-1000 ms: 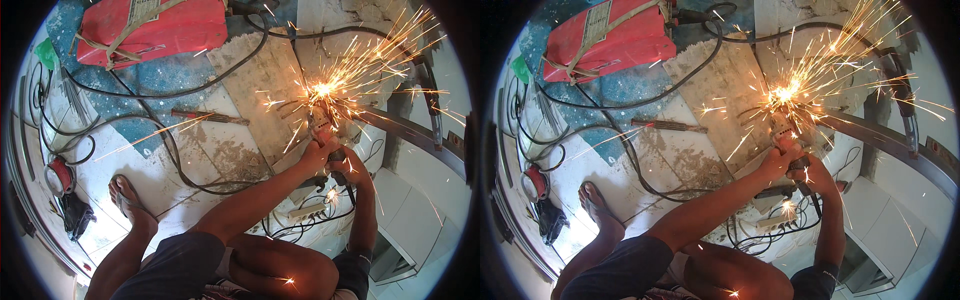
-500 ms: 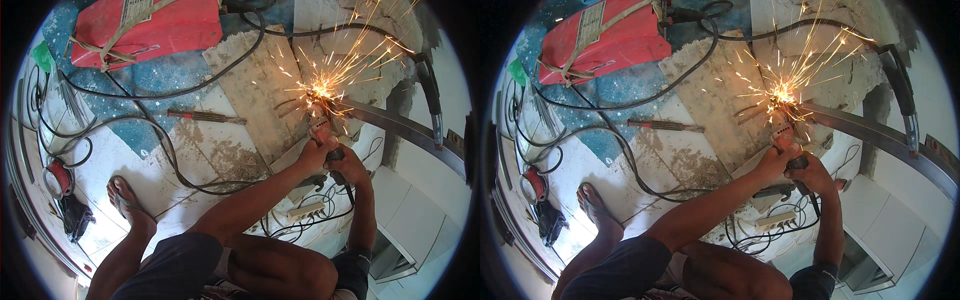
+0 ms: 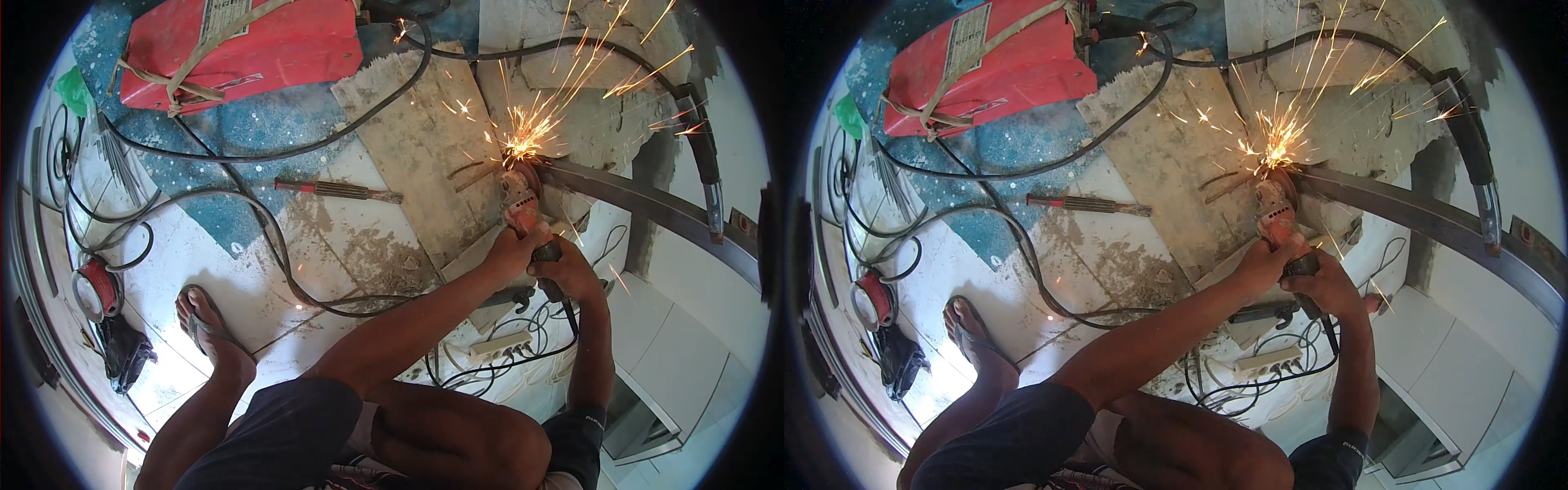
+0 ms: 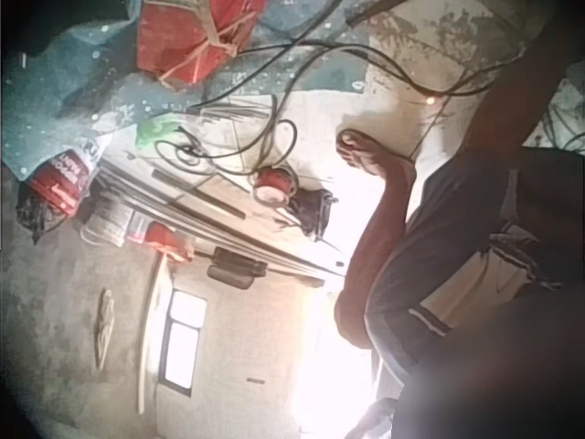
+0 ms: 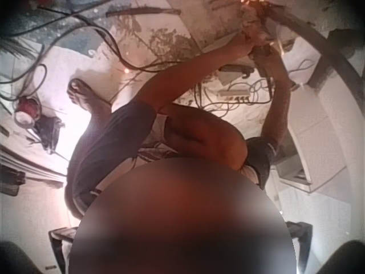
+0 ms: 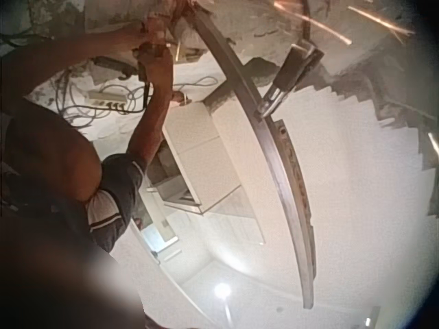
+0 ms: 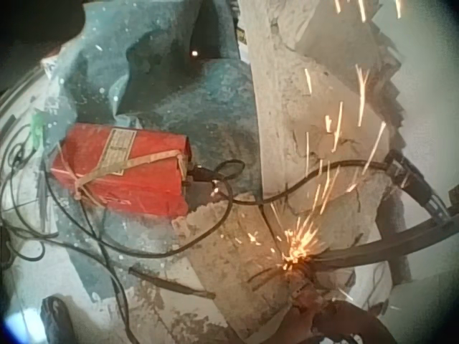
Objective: Grinding, welding, and drilling to install a metal handrail on a concrete staircase.
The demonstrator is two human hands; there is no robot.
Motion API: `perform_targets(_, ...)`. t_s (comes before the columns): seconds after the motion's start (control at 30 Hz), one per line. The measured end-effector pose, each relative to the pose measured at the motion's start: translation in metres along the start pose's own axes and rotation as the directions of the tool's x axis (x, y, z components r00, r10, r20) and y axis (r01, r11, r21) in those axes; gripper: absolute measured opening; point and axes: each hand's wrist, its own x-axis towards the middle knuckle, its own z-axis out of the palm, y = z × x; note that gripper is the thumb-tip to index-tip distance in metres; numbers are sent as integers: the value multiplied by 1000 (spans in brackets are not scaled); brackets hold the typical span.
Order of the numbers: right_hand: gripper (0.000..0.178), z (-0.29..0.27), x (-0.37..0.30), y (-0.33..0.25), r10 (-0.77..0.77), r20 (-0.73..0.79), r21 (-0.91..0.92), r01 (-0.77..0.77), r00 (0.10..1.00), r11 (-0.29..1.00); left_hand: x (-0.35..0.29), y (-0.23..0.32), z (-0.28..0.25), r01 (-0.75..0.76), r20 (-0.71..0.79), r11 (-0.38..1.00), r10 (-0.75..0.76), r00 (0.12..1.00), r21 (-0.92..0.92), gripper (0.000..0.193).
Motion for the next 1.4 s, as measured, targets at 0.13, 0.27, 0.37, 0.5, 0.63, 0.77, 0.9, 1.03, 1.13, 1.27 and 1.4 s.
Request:
perform_targets(0.13,49,-1,-2,0,-27,-7,20,27,1000,999,-1,2,1,-12,0,1000,12,1000,12,53)
perform_targets(0.27,46,-2,-3,-4,-21,-21,-12,21,1000,1000,0,0,4,-29,-17,999,29,999,24,54)
perform_targets(0.37,47,0,-7,-11,6,-31,-29,-7,999,1000,-3,3,3,-37,-67,999,37,997,12,54)
perform_targets(0.5,47,-5,-3,-4,-50,33,5,50,998,999,-5,9,8,-41,-80,999,40,996,-10,51)
perform_targets(0.63,47,-5,-1,1,-12,-15,-31,11,1000,999,-12,19,7,13,-70,999,-11,998,35,50)
perform_targets(0.77,47,-5,-1,-1,-5,-6,5,5,1000,1000,-11,19,8,-40,-77,999,42,996,21,50)
perform_targets(0.9,47,-7,1,2,-24,9,47,24,1000,999,-6,14,6,-23,-46,998,25,999,61,51)
perform_targets(1.03,46,-7,-3,-6,8,-12,1,-8,1000,1000,-8,16,7,-5,-63,998,9,998,63,52)
perform_targets(1.13,46,-7,-2,-3,-6,20,41,5,1000,999,-11,19,6,-2,-71,994,10,997,105,51)
perform_targets(1.27,45,-2,-3,-5,-7,-9,27,7,1000,1000,-10,15,6,-59,-85,994,67,994,95,52)
perform_targets(1.4,45,-4,-6,-2,-31,-28,46,33,999,998,-12,23,5,37,-18,990,-35,999,134,61)
